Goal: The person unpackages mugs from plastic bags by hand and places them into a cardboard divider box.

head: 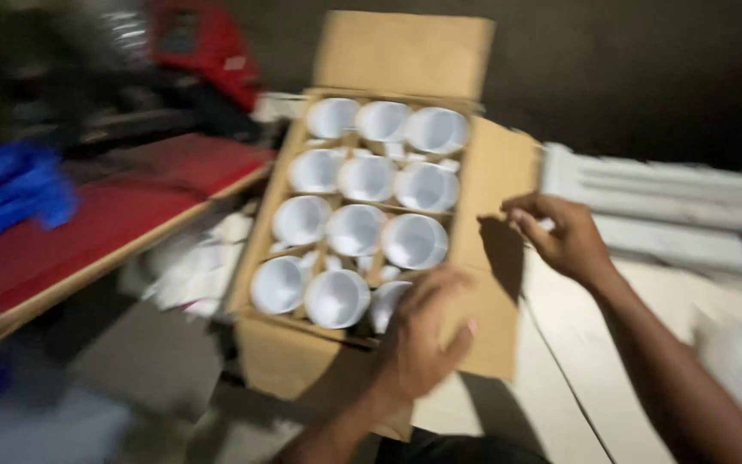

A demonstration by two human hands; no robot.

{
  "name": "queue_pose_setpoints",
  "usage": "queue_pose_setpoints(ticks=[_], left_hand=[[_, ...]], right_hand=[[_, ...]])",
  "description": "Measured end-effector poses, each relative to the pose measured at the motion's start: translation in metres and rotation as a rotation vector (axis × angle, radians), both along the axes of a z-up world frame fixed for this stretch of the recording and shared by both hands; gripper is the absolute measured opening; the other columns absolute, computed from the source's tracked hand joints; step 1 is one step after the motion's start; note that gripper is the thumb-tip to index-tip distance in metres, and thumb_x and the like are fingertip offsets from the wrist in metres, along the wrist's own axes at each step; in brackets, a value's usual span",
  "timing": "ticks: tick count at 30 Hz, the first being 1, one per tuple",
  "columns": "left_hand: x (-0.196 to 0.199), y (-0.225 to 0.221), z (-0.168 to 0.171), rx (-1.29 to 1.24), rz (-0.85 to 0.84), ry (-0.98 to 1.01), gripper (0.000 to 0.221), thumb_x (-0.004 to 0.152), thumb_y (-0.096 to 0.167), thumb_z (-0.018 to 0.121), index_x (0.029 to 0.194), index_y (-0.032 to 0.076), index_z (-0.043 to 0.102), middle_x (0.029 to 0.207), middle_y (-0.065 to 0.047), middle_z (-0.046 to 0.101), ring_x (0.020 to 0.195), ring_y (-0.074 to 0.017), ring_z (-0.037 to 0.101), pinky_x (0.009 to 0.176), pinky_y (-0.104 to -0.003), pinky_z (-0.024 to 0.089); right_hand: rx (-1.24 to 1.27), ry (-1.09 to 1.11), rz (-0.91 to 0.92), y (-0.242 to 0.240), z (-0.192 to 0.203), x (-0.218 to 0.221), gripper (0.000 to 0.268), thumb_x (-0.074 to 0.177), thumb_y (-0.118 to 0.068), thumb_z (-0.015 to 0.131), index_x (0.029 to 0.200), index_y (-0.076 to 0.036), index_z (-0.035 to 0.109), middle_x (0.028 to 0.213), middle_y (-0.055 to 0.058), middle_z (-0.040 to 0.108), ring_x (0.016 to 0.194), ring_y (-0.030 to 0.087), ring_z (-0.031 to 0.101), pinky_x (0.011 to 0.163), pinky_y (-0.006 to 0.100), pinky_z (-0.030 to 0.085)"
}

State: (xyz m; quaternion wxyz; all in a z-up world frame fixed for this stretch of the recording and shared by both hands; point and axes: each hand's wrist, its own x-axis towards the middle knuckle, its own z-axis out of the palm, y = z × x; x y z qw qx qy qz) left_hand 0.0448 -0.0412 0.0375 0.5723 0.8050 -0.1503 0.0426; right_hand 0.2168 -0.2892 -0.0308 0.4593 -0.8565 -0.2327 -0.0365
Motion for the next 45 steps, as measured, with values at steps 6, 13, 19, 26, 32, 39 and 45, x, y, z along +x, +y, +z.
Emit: queue_pose_setpoints(ticks=[6,13,19,26,32,39,45], left_hand=[[0.051,-0.052,-0.017,0.436,-0.023,-0.323,0.045,0.086,0.021,0.075,0.126,0.003,0.063,0.134,-0.019,0.060,0.132,-0.0411,0.051,0.114,-0.053,0.038],[0.074,-0.082,-0.049,0.788,-0.003,-0.277,0.052,0.086,0.030,0.075,0.128,0.000,0.063,0.138,-0.024,0.056,0.137,-0.0432,0.043,0.118,-0.056,0.024],[0.082,-0.094,-0.057,0.980,0.057,-0.240,0.048,0.088,0.029,0.071,0.125,0.000,0.065,0.140,-0.024,0.056,0.142,-0.0401,0.041,0.124,-0.054,0.018],[0.087,-0.095,-0.072,1.113,-0.026,-0.187,0.049,0.084,0.029,0.072,0.122,-0.001,0.065,0.138,-0.024,0.057,0.140,-0.0398,0.041,0.122,-0.057,0.012],[0.081,-0.097,-0.072,1.053,0.013,-0.209,0.046,0.089,0.030,0.070,0.124,0.001,0.065,0.134,-0.021,0.059,0.140,-0.0378,0.043,0.124,-0.057,0.012],[0.074,-0.096,-0.075,0.989,-0.017,-0.270,0.045,0.090,0.030,0.071,0.123,0.001,0.066,0.130,-0.021,0.061,0.136,-0.0383,0.046,0.123,-0.058,0.015],[0.024,-0.138,-0.138,0.693,-0.135,-0.251,0.049,0.090,0.032,0.075,0.124,-0.002,0.065,0.132,-0.023,0.062,0.134,-0.0402,0.049,0.117,-0.050,0.038]], right_hand=[[-0.098,0.172,-0.598,-0.188,-0.083,-0.114,0.030,0.096,-0.021,0.070,0.124,-0.009,0.073,0.117,0.009,0.076,0.101,0.021,0.072,0.067,0.040,0.056],[-0.632,0.293,-0.873,-0.355,-0.180,-0.200,0.115,0.061,-0.044,0.095,0.153,-0.005,0.038,0.149,0.036,0.039,0.133,0.052,0.046,0.102,0.055,0.046],[-0.730,0.297,-0.773,-0.346,-0.187,-0.201,0.090,0.069,-0.022,0.083,0.152,-0.017,0.048,0.156,0.024,0.043,0.124,0.045,0.057,0.093,0.051,0.054],[-0.272,0.234,-0.612,-0.311,-0.178,-0.138,0.036,0.089,0.003,0.066,0.125,-0.002,0.068,0.106,0.019,0.074,0.088,0.028,0.074,0.076,0.040,0.059],[0.040,0.230,-0.510,-0.237,-0.165,-0.113,0.030,0.096,0.004,0.057,0.124,0.000,0.069,0.100,0.013,0.075,0.081,0.018,0.072,0.072,0.032,0.058],[0.157,0.292,-0.471,-0.148,-0.146,-0.103,0.024,0.097,0.000,0.060,0.120,0.001,0.069,0.100,0.012,0.075,0.082,0.019,0.073,0.074,0.032,0.058],[0.038,0.254,-0.468,-0.130,-0.159,-0.109,0.024,0.098,-0.005,0.065,0.122,-0.001,0.068,0.107,0.014,0.074,0.094,0.022,0.070,0.080,0.033,0.057]])
